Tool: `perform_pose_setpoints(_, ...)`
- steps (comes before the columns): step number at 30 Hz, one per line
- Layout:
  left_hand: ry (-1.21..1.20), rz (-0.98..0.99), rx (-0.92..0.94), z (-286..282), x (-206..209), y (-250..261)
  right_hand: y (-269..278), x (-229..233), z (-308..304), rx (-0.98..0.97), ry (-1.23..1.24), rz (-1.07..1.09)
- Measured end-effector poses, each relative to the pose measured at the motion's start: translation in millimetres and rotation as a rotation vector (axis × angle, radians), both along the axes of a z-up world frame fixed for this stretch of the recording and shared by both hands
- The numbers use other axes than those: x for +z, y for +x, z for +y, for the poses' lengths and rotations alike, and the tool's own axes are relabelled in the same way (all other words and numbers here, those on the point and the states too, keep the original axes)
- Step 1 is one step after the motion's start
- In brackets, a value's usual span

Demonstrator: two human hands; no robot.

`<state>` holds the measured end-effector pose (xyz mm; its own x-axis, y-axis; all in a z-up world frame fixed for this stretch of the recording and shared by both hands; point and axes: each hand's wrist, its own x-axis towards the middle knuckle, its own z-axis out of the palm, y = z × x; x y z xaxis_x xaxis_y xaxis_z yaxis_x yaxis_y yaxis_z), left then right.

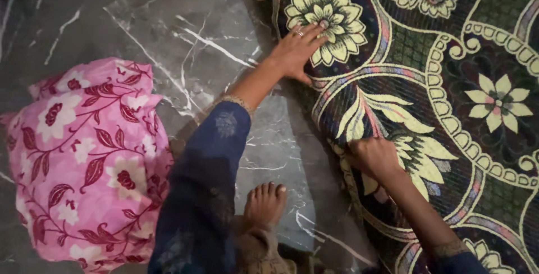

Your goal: The person, assisted by another individual, aligns and presses a fabric strip along the edge of a mattress by hand.

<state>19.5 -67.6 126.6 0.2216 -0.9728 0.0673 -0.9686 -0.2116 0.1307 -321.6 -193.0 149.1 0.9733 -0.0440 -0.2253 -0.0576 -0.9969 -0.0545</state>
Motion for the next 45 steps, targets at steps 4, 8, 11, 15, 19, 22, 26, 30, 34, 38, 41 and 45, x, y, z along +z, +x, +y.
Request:
perform_pose_setpoints(4,0.049,0.122,0.050,-6,4,-5,-2,-4,1,-0.087,-0.033,0.081)
perform_pose_setpoints(8,-0.064,0.186,0.019,-8,-7,3,-3,-6,-6,-0.068,0.036,0.028)
perform_pose_setpoints(11,-0.168,0.334,-0.020,-14,-19,21,-10,-6,-2,-0.050,0.115,-0.055)
perform_pose_setpoints(15,-0.217,0.359,0.010,-14,-22,16,-17,-9,0,-0.090,0.149,-0.078)
perform_pose_setpoints(19,-0.343,0.255,0.026,-16,-16,-2,-27,-11,-1,-0.033,0.272,-0.393)
perform_pose_setpoints(22,-0.410,0.202,0.060,-13,-16,-16,-31,-12,-3,-0.011,0.319,-0.427)
perform_pose_setpoints(26,-0.400,0.158,0.151,-17,-22,-27,-31,-8,-6,-0.025,0.349,-0.401)
perform_pose_setpoints(30,-0.386,0.150,0.205,-19,-22,-33,-28,-3,-5,-0.030,0.347,-0.390)
perform_pose_setpoints(34,-0.393,0.137,0.214,-20,-24,-38,-29,1,-2,-0.055,0.351,-0.458)
perform_pose_setpoints(38,-0.417,0.123,0.195,-19,-29,-37,-29,5,-4,-0.032,0.342,-0.476)
perform_pose_setpoints(41,-0.458,0.127,0.146,-19,-30,-36,-31,-1,-4,-0.027,0.353,-0.456)
perform_pose_setpoints(45,-0.401,0.048,0.186,-20,-18,-41,-36,-21,-4,-0.006,0.338,-0.464)
